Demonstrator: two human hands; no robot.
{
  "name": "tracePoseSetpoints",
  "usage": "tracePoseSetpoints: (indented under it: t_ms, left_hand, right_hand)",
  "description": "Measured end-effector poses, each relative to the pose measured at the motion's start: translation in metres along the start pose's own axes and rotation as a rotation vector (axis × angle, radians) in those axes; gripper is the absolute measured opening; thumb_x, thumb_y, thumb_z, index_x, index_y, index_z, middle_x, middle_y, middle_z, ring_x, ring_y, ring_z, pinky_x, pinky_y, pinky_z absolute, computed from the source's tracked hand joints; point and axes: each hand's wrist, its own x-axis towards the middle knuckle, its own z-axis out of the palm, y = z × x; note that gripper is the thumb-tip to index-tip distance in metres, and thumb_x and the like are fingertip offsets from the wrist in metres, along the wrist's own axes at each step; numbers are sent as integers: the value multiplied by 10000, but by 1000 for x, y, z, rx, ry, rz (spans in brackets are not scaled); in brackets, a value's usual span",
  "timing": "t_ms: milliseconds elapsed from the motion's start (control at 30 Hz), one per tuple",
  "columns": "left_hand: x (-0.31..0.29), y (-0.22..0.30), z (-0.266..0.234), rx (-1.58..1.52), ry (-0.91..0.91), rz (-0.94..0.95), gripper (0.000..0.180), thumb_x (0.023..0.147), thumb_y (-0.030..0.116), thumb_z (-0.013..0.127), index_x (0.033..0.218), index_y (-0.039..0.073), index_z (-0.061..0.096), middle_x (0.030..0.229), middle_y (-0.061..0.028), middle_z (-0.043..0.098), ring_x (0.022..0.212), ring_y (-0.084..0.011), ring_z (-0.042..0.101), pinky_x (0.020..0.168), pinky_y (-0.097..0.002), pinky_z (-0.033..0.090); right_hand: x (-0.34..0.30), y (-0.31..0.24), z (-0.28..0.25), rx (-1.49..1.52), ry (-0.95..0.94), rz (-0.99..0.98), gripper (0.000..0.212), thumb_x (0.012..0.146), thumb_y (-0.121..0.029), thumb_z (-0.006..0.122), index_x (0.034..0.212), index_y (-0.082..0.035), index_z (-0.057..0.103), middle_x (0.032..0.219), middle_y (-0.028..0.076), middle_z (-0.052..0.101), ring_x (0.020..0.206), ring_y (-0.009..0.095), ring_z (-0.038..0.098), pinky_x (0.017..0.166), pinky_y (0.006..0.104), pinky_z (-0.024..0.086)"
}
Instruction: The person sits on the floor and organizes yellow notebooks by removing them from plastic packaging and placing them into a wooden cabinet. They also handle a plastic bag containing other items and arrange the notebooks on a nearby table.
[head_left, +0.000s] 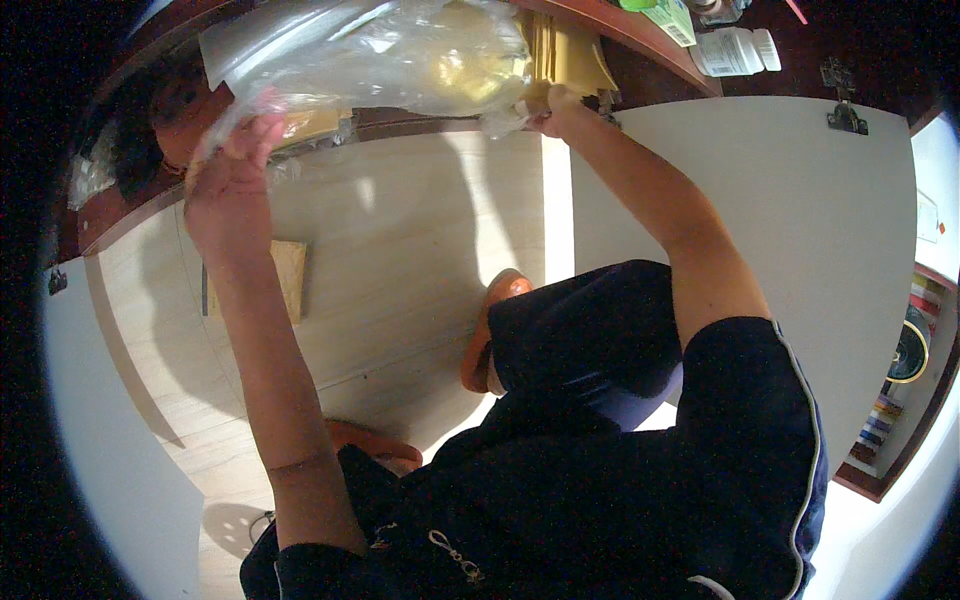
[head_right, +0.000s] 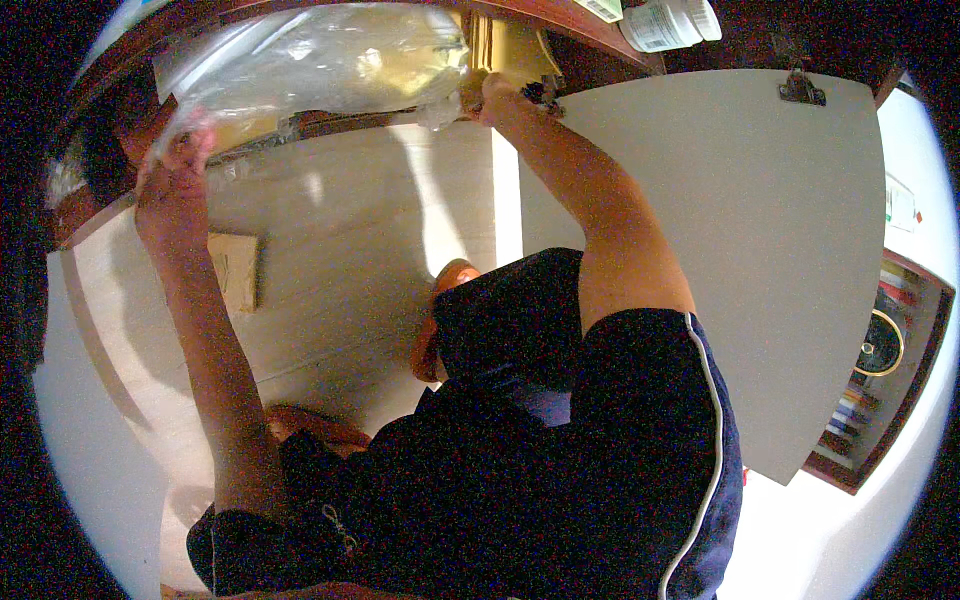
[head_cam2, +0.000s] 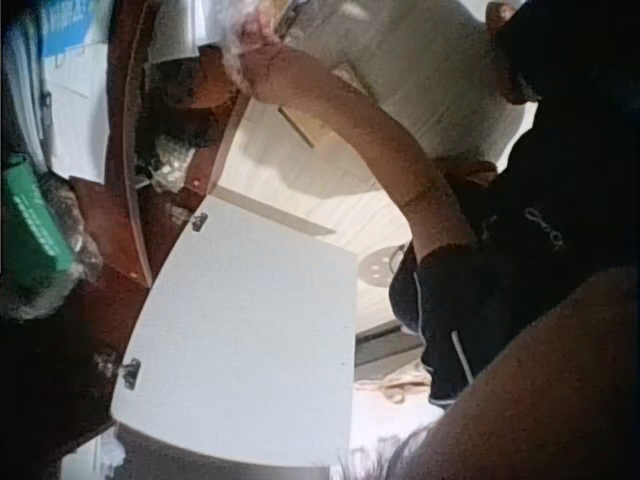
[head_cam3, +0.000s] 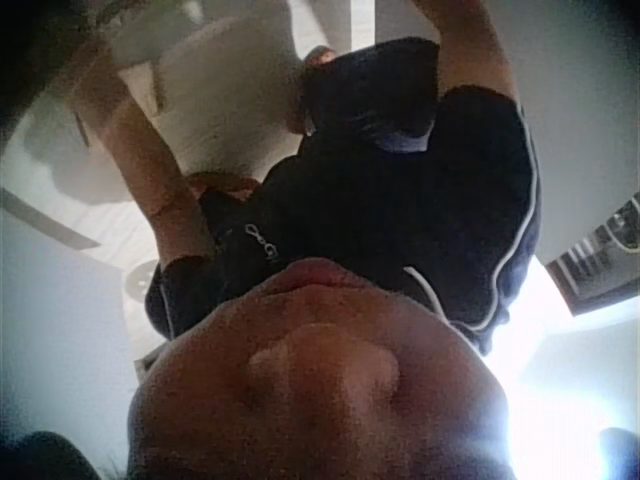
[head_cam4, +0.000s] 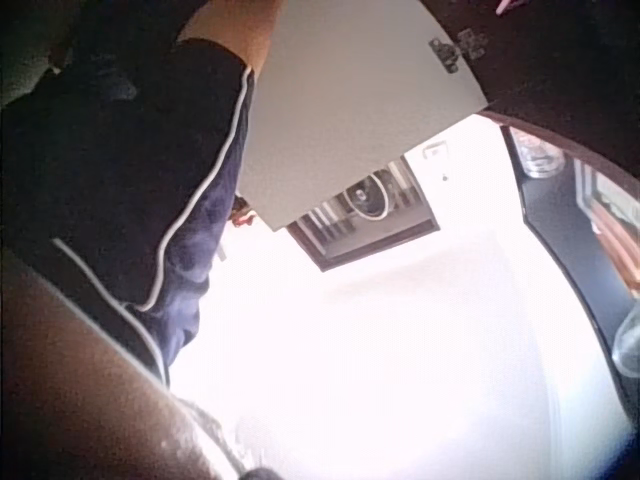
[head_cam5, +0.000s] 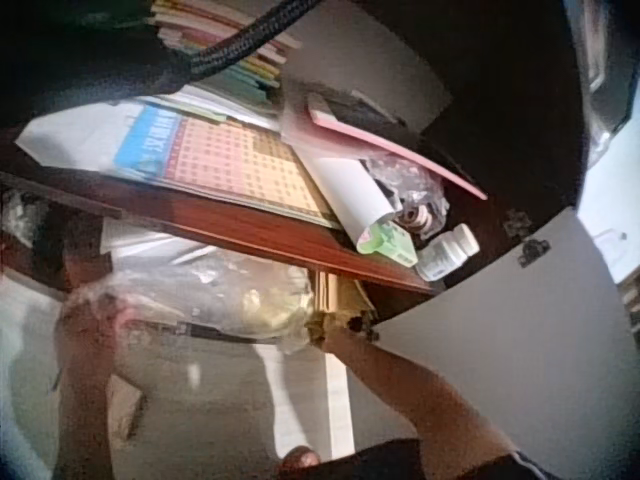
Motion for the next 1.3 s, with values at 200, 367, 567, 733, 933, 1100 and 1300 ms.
tracePoseSetpoints:
  t_ms: [200, 367, 567, 733, 933, 1100, 1300]
  left_hand:
    - [-20, 0, -4, -2, -98, -35, 313, 782, 72, 412, 1022, -95, 524, 1145, -241, 506, 1022, -340, 537, 899, -413, 420]
    - [-31, -10, 39, 327, -46, -127, 207, 787, 79, 473, 941, -27, 561, 1140, -189, 525, 989, -280, 549, 882, -383, 413]
    - [-28, -36, 23, 422, -299, -122, 384, 806, 151, 533, 1174, 64, 462, 1212, -133, 464, 1084, -265, 487, 894, -355, 385]
    - [-43, -48, 32, 316, -124, -254, 544, 802, 129, 541, 1293, 59, 317, 1265, -98, 418, 1096, -250, 478, 910, -350, 370]
    - [-44, -42, 35, 435, -231, -217, 591, 822, 194, 540, 1330, 81, 261, 1267, -99, 430, 1042, -225, 513, 873, -333, 386]
    - [-46, -63, 24, 437, -260, -345, 499, 815, 201, 550, 1268, 84, 374, 1183, -85, 496, 943, -177, 540, 827, -300, 399]
    - [-53, -87, 25, 510, -370, -507, 375, 802, 181, 585, 1147, 57, 507, 1045, -52, 571, 860, -124, 536, 773, -261, 424]
  right_hand:
    - [-20, -6, 19, 60, 126, -38, 369, 913, -376, 318, 882, -86, 545, 716, 89, 578, 613, 262, 570, 517, 449, 483]
    - [7, 6, -20, -168, -126, -169, 344, 909, -390, 330, 918, -102, 517, 811, 102, 568, 659, 223, 571, 519, 457, 493]
    - [-50, 50, 17, 48, -304, 145, 716, 835, -553, 419, 1342, -120, 158, 1350, 218, 184, 1151, 411, 374, 923, 529, 349]
    - [-99, 25, 94, 158, -476, 142, 613, 845, -416, 489, 1269, -23, 287, 1217, 172, 386, 1064, 310, 455, 904, 462, 385]
    - [-39, -3, 94, -400, -423, -45, 235, 825, -113, 538, 1032, -13, 492, 1019, 123, 560, 854, 229, 573, 671, 371, 510]
    - [-47, -15, 96, -329, -319, -121, 277, 862, -196, 478, 1104, -61, 473, 1040, 107, 562, 918, 252, 577, 780, 399, 494]
    - [-70, -31, 63, -1039, -520, -149, 618, 852, -558, 368, 1172, -33, 433, 1011, 123, 590, 902, 241, 590, 764, 329, 468]
